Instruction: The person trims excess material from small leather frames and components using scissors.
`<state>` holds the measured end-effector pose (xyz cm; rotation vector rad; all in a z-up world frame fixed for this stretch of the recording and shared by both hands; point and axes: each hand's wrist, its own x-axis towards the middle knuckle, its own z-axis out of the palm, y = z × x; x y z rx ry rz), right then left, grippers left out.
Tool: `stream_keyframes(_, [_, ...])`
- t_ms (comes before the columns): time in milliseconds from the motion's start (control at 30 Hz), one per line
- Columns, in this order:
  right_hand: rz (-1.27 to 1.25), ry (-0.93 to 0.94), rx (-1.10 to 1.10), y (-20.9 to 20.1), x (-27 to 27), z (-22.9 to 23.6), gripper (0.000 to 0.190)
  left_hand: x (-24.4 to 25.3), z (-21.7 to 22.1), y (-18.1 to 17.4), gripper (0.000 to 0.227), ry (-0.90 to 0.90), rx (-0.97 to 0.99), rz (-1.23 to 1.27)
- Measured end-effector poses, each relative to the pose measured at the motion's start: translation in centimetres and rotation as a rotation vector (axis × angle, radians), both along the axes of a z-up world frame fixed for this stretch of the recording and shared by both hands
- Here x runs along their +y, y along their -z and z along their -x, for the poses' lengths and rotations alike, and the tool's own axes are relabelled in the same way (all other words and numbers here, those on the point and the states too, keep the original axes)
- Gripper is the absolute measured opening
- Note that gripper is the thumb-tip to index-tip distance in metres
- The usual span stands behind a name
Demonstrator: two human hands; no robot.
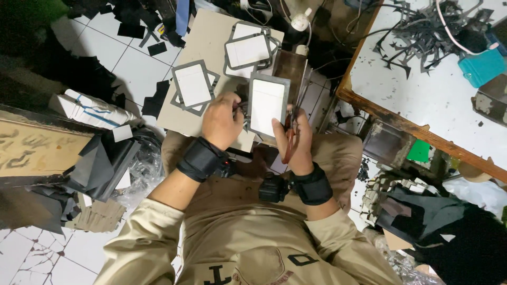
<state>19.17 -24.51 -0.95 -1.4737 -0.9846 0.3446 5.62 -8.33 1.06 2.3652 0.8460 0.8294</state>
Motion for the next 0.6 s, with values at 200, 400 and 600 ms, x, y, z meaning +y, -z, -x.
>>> stream_keyframes(200, [-0.132, 0.059, -0.010, -1.7, 0.1, -0.6, 0.041, 0.0, 1.2, 1.1, 0.022, -0.016, -0.077, 0.394])
stream_keyframes(400, [-0.125, 0.071, -0.044, 1.0, 0.3, 0.1, 0.046, -2.5, 0.6, 1.0, 0.024, 0.373, -0.558, 0.975])
stream_keyframes(600, [-0.187, -0.191, 0.378, 0.4, 0.0, 0.7, 0.049, -2.3, 2.8, -4.3, 0.017, 0.276, -0.608, 0.831])
